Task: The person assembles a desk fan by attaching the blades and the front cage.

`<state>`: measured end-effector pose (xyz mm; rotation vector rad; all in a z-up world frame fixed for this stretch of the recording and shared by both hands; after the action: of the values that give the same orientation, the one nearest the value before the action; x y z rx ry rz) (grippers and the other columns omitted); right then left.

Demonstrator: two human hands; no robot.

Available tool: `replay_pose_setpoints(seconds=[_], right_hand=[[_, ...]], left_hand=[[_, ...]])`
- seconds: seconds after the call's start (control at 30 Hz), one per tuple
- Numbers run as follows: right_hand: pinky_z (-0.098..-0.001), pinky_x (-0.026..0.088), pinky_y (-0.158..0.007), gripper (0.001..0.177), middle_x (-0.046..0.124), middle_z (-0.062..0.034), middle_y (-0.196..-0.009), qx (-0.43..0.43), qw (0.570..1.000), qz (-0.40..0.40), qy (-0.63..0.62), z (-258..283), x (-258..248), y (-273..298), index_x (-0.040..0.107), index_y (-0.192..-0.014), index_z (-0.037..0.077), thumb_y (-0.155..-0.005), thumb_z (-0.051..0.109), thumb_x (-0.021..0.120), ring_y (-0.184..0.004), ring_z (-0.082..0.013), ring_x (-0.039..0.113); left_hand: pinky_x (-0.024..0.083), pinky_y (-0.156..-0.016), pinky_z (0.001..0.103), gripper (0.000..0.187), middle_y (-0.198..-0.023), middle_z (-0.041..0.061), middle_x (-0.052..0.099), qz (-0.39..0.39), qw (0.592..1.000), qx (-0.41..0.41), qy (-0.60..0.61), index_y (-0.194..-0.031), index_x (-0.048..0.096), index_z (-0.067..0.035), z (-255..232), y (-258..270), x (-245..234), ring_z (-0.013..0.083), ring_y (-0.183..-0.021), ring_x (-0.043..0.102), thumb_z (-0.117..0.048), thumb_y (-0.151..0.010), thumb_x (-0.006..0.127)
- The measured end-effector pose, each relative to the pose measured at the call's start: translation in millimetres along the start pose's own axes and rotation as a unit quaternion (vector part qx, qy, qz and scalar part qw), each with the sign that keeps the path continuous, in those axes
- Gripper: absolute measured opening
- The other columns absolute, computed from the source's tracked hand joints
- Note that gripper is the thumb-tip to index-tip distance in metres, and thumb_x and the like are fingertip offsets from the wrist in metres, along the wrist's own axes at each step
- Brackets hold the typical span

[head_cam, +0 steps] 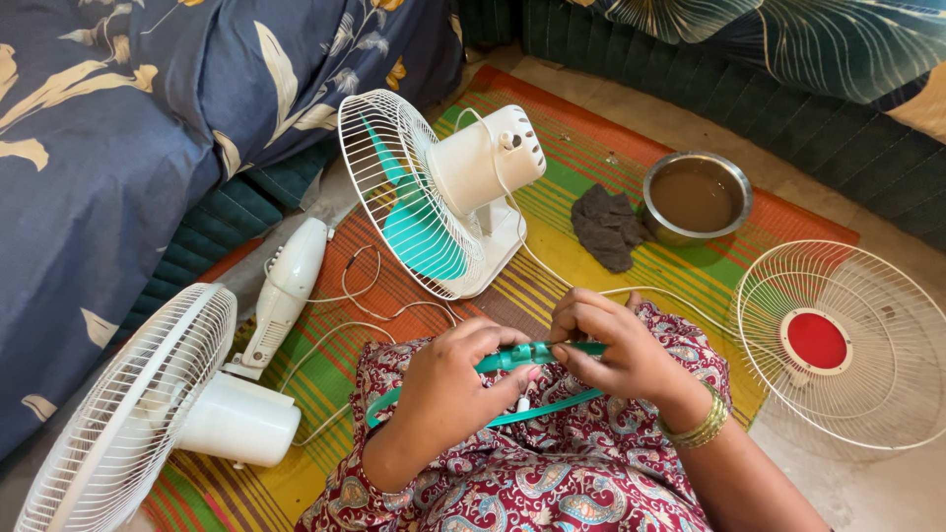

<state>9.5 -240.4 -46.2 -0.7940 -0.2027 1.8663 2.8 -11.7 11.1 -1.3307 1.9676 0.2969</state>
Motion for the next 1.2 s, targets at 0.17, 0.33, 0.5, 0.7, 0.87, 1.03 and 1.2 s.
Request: replay_pose_setpoints(seconds=[0.17,0.33,0.5,0.7,0.87,1.03,1.2], right_hand=[[-0.0346,0.052,-0.079,0.015,0.059,-0.0093,-0.094,-0.003,0.999,0.013,0.035,-2.6,1.3,-1.6,0.061,-0.095,0.002,-0.085,0.002,0.071,-0.089,-0.0241,0.062],[-0.0346,0.051,-0.079,0.013,0.06,-0.0089,-0.095,-0.048,0.998,0.006,0.048,0.2,-2.5,-3.2,0.064,-0.098,0.003,-0.088,0.002,0.072,-0.09,-0.024,0.062],[-0.0362,0.052,-0.079,0.016,0.059,-0.0099,-0.095,-0.023,1.0,0.003,-0.002,2.0,-2.2,-2.0,0.063,-0.096,0.003,-0.084,0.003,0.072,-0.09,-0.0251,0.062],[-0.0382,0.051,-0.076,0.02,0.058,-0.0106,-0.091,-0.03,0.998,0.004,0.061,-5.3,6.5,-5.8,0.058,-0.092,0.003,-0.078,0.002,0.071,-0.085,-0.0288,0.061],[-0.0406,0.051,-0.077,0.019,0.056,-0.0121,-0.089,-0.045,0.995,0.015,0.088,-9.2,12.1,-5.2,0.056,-0.092,0.003,-0.078,0.003,0.069,-0.086,-0.0318,0.06],[-0.0406,0.051,-0.077,0.017,0.056,-0.0121,-0.09,-0.043,0.993,0.039,0.099,-9.3,11.8,-5.0,0.058,-0.093,0.003,-0.081,0.003,0.07,-0.087,-0.0312,0.06],[-0.0367,0.053,-0.078,0.014,0.06,-0.0092,-0.094,-0.051,0.998,0.036,0.026,12.6,-0.4,-11.7,0.061,-0.097,0.004,-0.087,0.004,0.072,-0.089,-0.0253,0.063]], left_hand=[[0.056,-0.068,0.039,0.031,-0.093,0.006,0.071,-0.002,1.0,-0.005,-0.004,-0.099,0.075,-0.011,-1.4,-0.3,-0.5,0.0286,-0.081,0.072,-0.034,-0.078,0.083],[0.056,-0.069,0.039,0.031,-0.092,0.006,0.071,0.002,1.0,-0.014,-0.006,-0.099,0.076,-0.012,-1.7,-0.7,-1.9,0.0291,-0.082,0.071,-0.034,-0.078,0.083],[0.056,-0.071,0.04,0.032,-0.093,0.006,0.072,0.009,1.0,-0.007,-0.011,-0.098,0.074,-0.011,0.1,1.7,-1.9,0.0293,-0.084,0.072,-0.034,-0.078,0.082],[0.056,-0.074,0.04,0.037,-0.099,0.01,0.073,0.011,1.0,0.01,0.024,-0.111,0.074,-0.009,2.9,1.0,0.3,0.0306,-0.087,0.072,-0.033,-0.083,0.08],[0.054,-0.071,0.041,0.045,-0.089,0.013,0.07,0.054,0.998,-0.028,0.025,-0.112,0.074,-0.008,3.1,-2.5,3.3,0.0319,-0.08,0.07,-0.036,-0.078,0.083],[0.055,-0.071,0.04,0.037,-0.086,0.012,0.071,0.04,0.999,-0.008,0.011,-0.103,0.077,-0.008,7.2,-0.5,7.7,0.0314,-0.08,0.07,-0.034,-0.079,0.083],[0.056,-0.068,0.037,0.034,-0.088,0.01,0.071,-0.003,1.0,0.001,0.014,-0.104,0.076,-0.008,5.4,9.3,2.1,0.027,-0.076,0.072,-0.032,-0.081,0.082]])
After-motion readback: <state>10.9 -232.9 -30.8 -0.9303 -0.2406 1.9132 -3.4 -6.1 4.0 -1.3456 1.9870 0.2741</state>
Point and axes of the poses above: each hand's wrist, its own y-axis away from the middle knuckle, its own x-axis out of the palm, z = x × y, the point moved 1 cm from there along -y, towards the middle knuckle
